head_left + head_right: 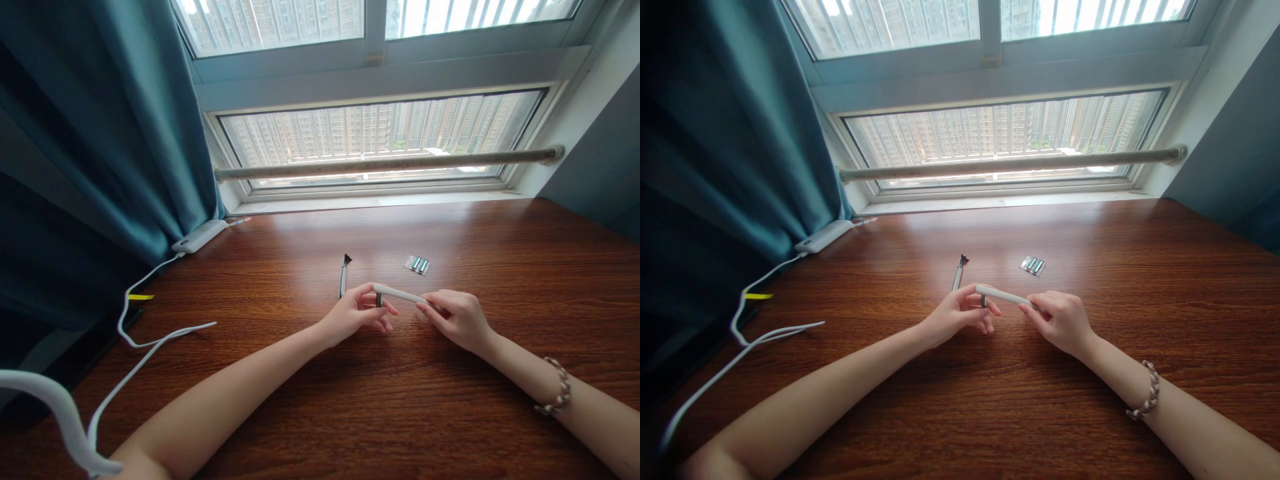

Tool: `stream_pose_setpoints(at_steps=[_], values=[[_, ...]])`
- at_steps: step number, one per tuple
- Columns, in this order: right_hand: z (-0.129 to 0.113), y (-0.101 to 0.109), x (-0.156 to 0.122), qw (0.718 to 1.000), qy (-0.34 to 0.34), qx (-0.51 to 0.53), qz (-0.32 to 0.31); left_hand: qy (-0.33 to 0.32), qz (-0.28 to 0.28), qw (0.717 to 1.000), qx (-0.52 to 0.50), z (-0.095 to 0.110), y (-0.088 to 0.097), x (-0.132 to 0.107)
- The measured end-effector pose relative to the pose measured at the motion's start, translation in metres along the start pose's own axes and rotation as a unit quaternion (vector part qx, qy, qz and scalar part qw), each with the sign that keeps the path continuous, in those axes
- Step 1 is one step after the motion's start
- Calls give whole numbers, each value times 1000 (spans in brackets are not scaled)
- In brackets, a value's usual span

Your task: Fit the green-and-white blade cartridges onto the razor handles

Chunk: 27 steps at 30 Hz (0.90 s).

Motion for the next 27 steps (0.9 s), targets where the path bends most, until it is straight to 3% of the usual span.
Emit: stream_pose_setpoints(at_steps=[5, 9, 16, 21, 27], values=[[-2, 0, 1, 1000, 9, 22, -20, -11, 11, 999, 29, -6, 0, 1], [0, 0, 1, 999, -16, 44, 3, -13, 17, 998, 51, -10, -1, 1], [0, 0, 0, 999, -3, 46, -20, -33, 20, 992, 117, -2, 2, 0], [-1, 0, 0, 999, -1, 43, -18, -30, 54, 990, 123, 2, 5, 1], [1, 0, 2, 997, -27, 74, -24, -24, 88, 996, 25, 1, 4, 2]])
Point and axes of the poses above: each hand's wrist, its own x-axis towards the middle knuckle, its own y-axis out of the back of the hand, z = x × y, the point moved 1 cm from there along x, towards the middle knuckle, and after that the axes turned 15 degrees about x, right-handed, at the moved point
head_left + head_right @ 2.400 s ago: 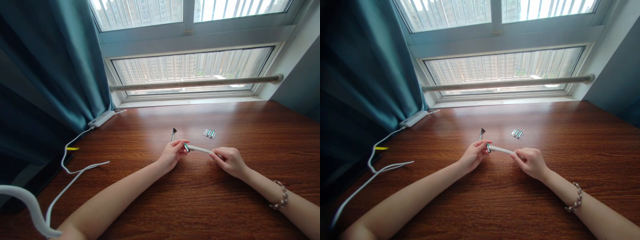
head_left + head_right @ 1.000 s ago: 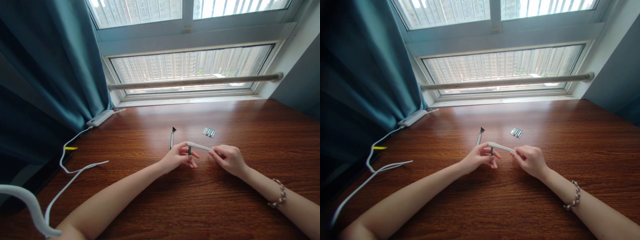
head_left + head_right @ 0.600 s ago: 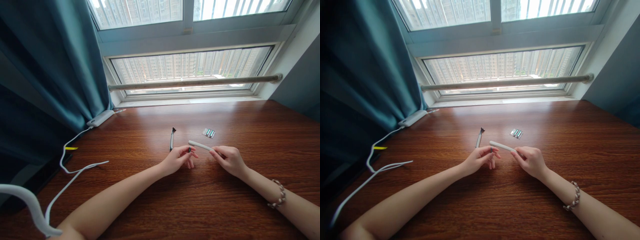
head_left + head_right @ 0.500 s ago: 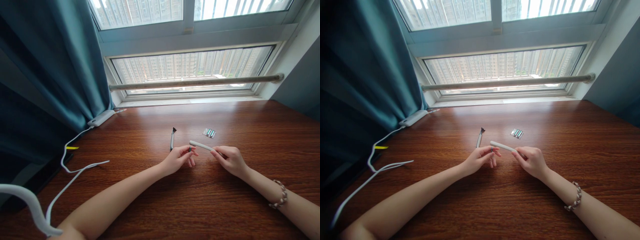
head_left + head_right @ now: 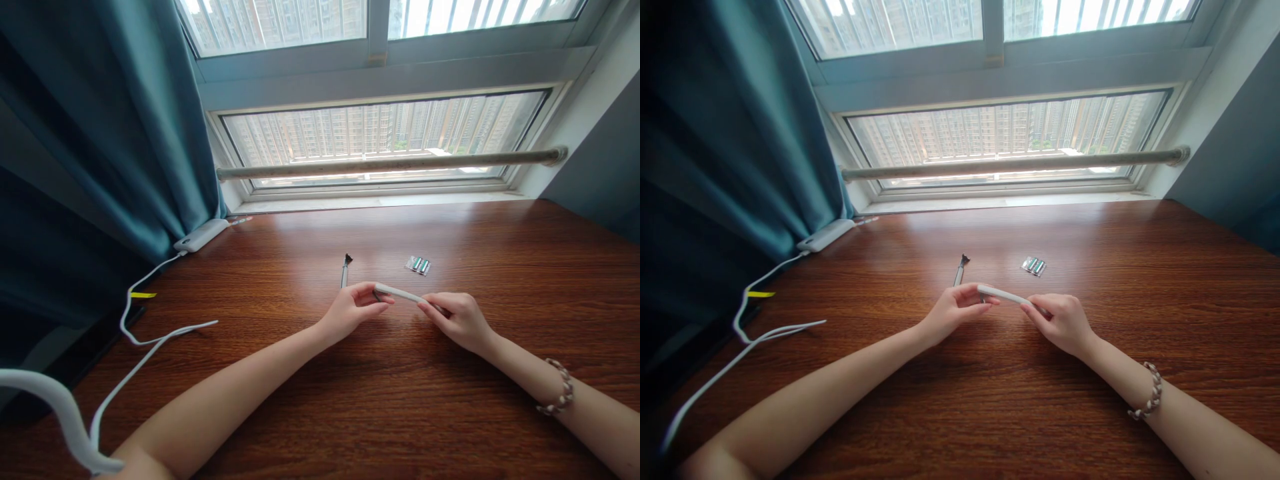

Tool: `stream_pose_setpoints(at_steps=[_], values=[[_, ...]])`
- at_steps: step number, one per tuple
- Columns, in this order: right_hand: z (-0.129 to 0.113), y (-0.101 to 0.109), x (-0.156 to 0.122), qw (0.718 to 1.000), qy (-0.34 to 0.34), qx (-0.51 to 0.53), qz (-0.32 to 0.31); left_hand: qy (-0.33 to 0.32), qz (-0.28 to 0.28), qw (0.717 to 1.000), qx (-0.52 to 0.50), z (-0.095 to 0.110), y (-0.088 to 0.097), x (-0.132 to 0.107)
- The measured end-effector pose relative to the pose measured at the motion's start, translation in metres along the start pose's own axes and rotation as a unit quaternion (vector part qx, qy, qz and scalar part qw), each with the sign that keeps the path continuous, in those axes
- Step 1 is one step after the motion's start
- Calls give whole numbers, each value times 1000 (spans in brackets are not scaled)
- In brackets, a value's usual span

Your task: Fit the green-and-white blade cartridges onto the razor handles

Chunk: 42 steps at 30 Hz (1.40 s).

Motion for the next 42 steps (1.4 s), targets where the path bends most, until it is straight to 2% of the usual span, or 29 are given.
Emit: stream_pose_setpoints(at_steps=[4, 8, 12, 20, 27, 34, 42], values=[[1, 1, 0, 999, -15, 38, 10, 7, 34, 995, -93, -10, 1, 3], [-3, 1, 0, 1000, 18, 3, -12, 13, 51, 994, -93, -11, 2, 5], [-6, 1, 0, 999, 30, -8, -20, -15, 45, 995, -91, -6, 2, 3], [-6, 1, -1, 998, 47, -30, -12, 8, 33, 996, -81, -3, 0, -1], [0, 0, -1, 996, 37, -52, 63, 25, 1, 997, -72, 1, -2, -3], [-2, 0, -1, 997, 50, -55, 13, 39, -5, 994, -100, 0, -1, -3], [-2, 0, -1, 997, 52, -60, 13, 48, -7, 994, -100, 2, -1, -3]])
Point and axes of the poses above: each hand's wrist, its own x-axis towards the middle knuckle, its own y-axis out of the back of the hand, z = x × y, the point moved 1 cm from there along x, towards the middle knuckle, and after that the axes turned 15 degrees about x, right-handed, at the moved point
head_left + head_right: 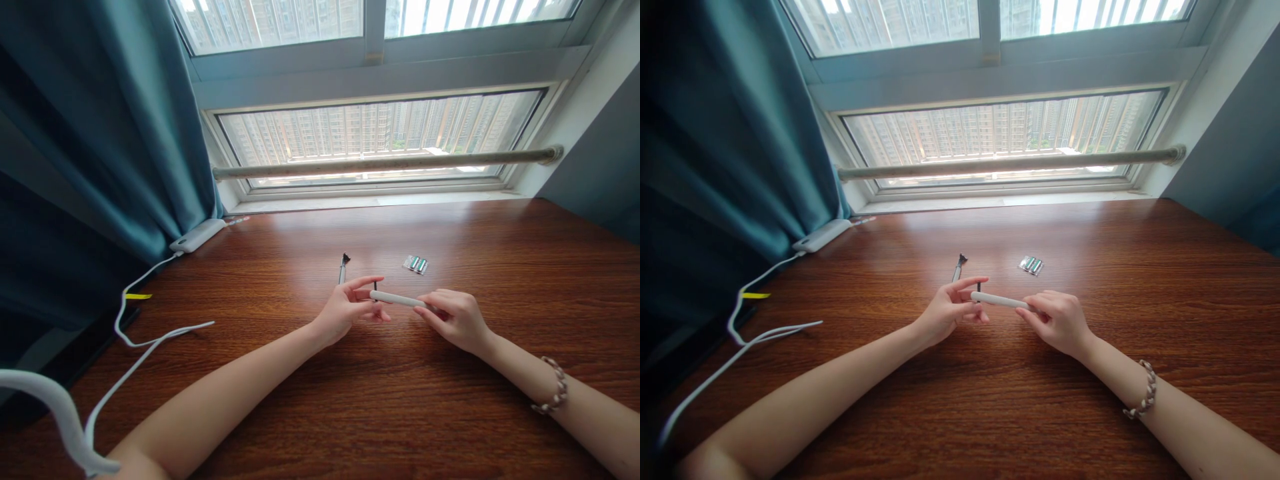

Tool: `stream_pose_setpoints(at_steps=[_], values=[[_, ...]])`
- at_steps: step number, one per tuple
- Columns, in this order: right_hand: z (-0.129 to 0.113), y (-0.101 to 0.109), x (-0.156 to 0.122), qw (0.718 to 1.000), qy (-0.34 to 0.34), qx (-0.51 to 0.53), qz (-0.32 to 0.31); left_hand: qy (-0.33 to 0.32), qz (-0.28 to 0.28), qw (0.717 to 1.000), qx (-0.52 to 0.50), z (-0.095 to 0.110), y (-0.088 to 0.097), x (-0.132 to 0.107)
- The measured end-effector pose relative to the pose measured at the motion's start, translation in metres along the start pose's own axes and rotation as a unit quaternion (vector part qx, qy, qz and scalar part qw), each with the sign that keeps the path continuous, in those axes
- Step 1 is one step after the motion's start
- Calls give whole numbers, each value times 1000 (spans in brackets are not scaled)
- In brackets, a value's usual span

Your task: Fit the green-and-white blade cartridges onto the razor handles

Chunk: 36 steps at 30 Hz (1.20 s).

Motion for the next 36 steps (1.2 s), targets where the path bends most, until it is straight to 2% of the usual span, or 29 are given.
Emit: stream_pose_setpoints(at_steps=[4, 11, 18, 22, 26, 36], values=[[-1, 0, 0, 1000, -3, -6, 3, -9, 0, 999, 34, -2, 1, 1], [1, 0, 0, 997, -24, -8, 70, 6, -14, 998, 67, -4, 0, 1], [-2, 1, 0, 1000, -3, -3, 20, -25, -14, 995, 94, -1, 1, 0], [-2, 0, 0, 999, -11, -24, 35, -12, 0, 995, 98, -2, 3, 2], [1, 0, 0, 998, -29, -1, 59, 5, 25, 997, 67, -5, 5, 3], [0, 0, 0, 999, -26, 1, 29, -7, 35, 998, 55, -8, 4, 4]])
Point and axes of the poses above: each hand's wrist, its own x-axis towards the middle knuckle, its own y-axis out of the back of the hand, z = x × y, the point moved 1 cm from there along x, towards the middle knuckle, and after that the axes turned 15 degrees about x, right-handed, at the moved point
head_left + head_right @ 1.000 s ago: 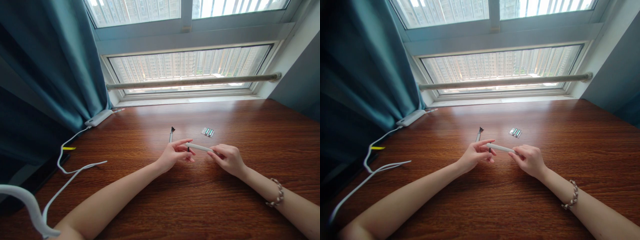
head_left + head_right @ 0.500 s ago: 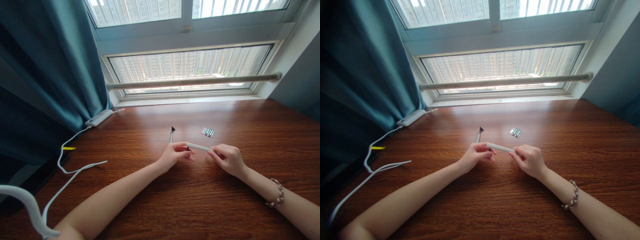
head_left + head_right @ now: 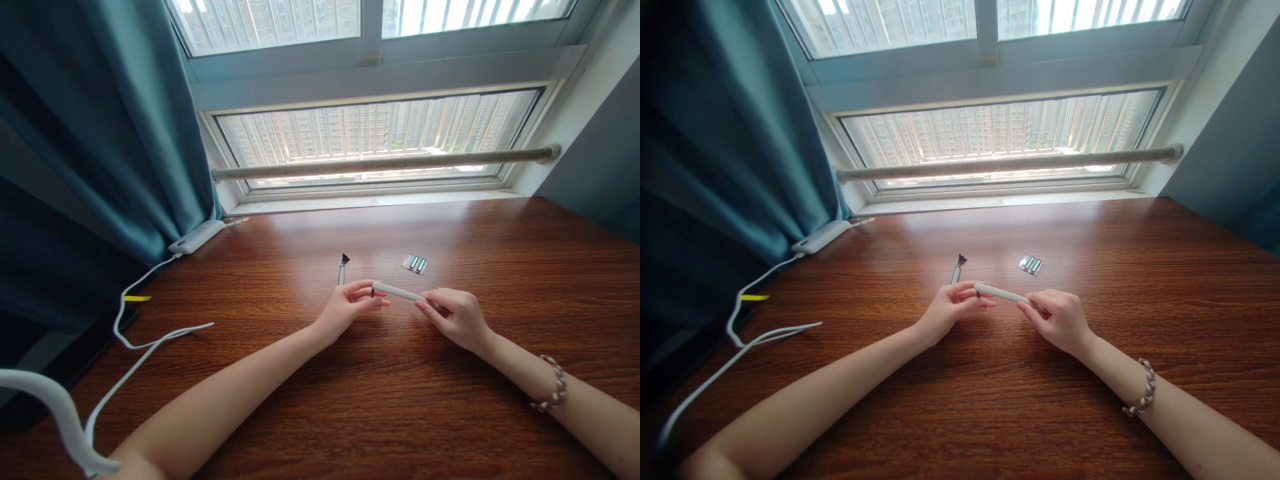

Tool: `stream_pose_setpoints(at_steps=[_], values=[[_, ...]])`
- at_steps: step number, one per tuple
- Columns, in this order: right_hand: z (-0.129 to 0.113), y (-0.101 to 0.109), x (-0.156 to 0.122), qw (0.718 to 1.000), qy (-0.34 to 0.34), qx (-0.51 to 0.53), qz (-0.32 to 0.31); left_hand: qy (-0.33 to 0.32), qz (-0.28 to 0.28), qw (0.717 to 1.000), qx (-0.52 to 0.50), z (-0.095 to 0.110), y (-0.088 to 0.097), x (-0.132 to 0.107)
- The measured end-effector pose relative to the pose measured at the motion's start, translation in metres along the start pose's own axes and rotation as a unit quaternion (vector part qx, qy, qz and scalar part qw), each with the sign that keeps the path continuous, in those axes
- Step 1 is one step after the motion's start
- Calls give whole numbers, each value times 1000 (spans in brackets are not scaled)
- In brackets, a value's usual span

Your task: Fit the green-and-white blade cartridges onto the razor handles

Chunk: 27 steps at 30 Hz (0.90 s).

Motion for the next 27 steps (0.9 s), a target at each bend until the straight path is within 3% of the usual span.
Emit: stream_pose_setpoints(at_steps=[3, 9, 16, 18, 20, 21, 23, 25, 27], values=[[1, 0, 0, 1000, 6, 9, -10, -11, 19, 1000, 4, -1, 1, 2], [0, 1, 0, 1000, 1, -5, -19, -41, 53, 992, 110, 2, 3, 1], [2, 0, 0, 1000, -7, -12, -5, -5, 12, 999, -50, -4, 0, 3], [3, 0, 0, 1000, -13, -10, -1, -9, 22, 1000, -8, -1, 2, 4], [4, 0, 0, 1000, -17, -1, 8, -17, 30, 992, 122, 5, 6, 3], [4, 0, 0, 1000, -20, 5, 13, -21, 17, 980, 200, 8, 8, 2], [3, 1, 0, 999, -29, 15, 22, -38, -62, 945, 320, 15, 10, 0], [2, 1, 1, 999, -39, 23, 25, -76, -167, 901, 393, 18, 11, -3], [1, 2, 1, 998, -45, 27, 25, -115, -229, 856, 448, 19, 11, -5]])
Point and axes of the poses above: each hand's wrist, its own x-axis towards the middle knuckle, its own y-axis out of the back of the hand, z = x × y, the point moved 1 cm from there along x, towards the middle knuckle, and after that the axes turned 15 degrees about x, right-handed, at the moved point
